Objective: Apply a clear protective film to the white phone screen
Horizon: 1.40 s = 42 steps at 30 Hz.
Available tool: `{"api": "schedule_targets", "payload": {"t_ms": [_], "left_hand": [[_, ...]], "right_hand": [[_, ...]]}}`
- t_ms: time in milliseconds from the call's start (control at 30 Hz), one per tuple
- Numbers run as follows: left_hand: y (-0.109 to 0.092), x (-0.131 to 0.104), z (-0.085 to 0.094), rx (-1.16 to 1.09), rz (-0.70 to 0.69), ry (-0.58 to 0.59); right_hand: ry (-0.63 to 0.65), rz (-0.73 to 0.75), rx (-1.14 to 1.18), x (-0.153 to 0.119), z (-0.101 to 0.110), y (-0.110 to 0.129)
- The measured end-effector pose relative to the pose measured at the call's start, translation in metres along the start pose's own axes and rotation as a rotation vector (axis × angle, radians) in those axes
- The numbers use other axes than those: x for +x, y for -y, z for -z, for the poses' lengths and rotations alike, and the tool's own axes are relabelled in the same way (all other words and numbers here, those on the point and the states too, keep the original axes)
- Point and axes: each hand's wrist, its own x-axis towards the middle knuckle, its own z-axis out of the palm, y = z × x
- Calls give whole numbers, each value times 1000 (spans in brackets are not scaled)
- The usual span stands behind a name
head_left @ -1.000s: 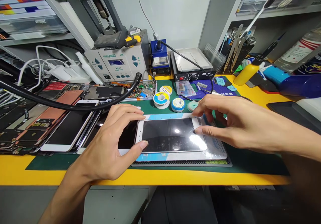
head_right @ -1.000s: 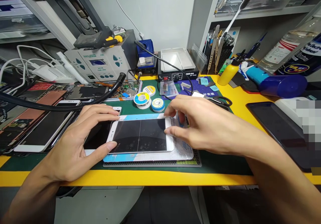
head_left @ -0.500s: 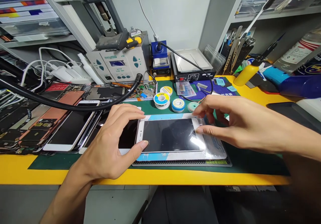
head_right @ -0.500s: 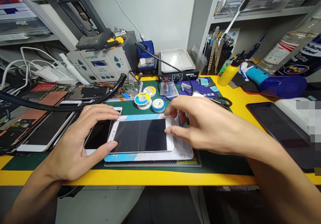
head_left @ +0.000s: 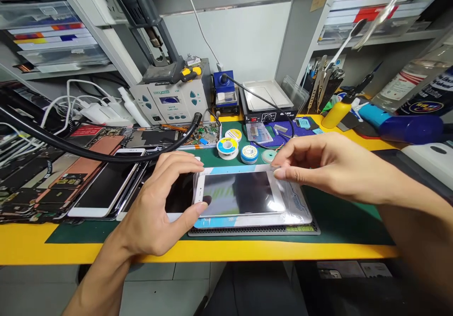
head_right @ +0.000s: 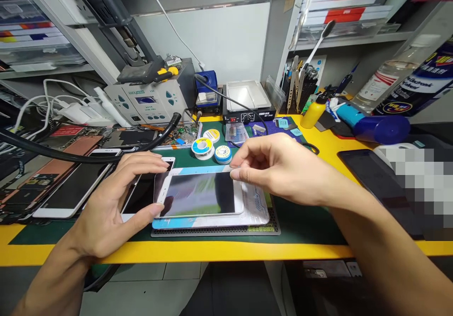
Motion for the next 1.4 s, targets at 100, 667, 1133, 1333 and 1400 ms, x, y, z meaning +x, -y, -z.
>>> {"api": "schedule_targets", "payload": {"t_ms": [100,667,1133,1333,1400], "left_hand": [[0,-4,2,-251,49,-82],[-47,33,4,-1056,325,-199],[-48,59,-8,-877,-69,-170],[-53,65,-11,-892,-62,-195],[-54,66,-12,-903,-65,-202]], "right_hand": [[-24,39,77,-4,5,7],[-837,1091,-851,-38,-15,-14],[-704,1124,-859,-40,-12,-25],[-704,1134,-836,-39,-13,-29],[-724,1142,-830,-36,-13,-31]]}}
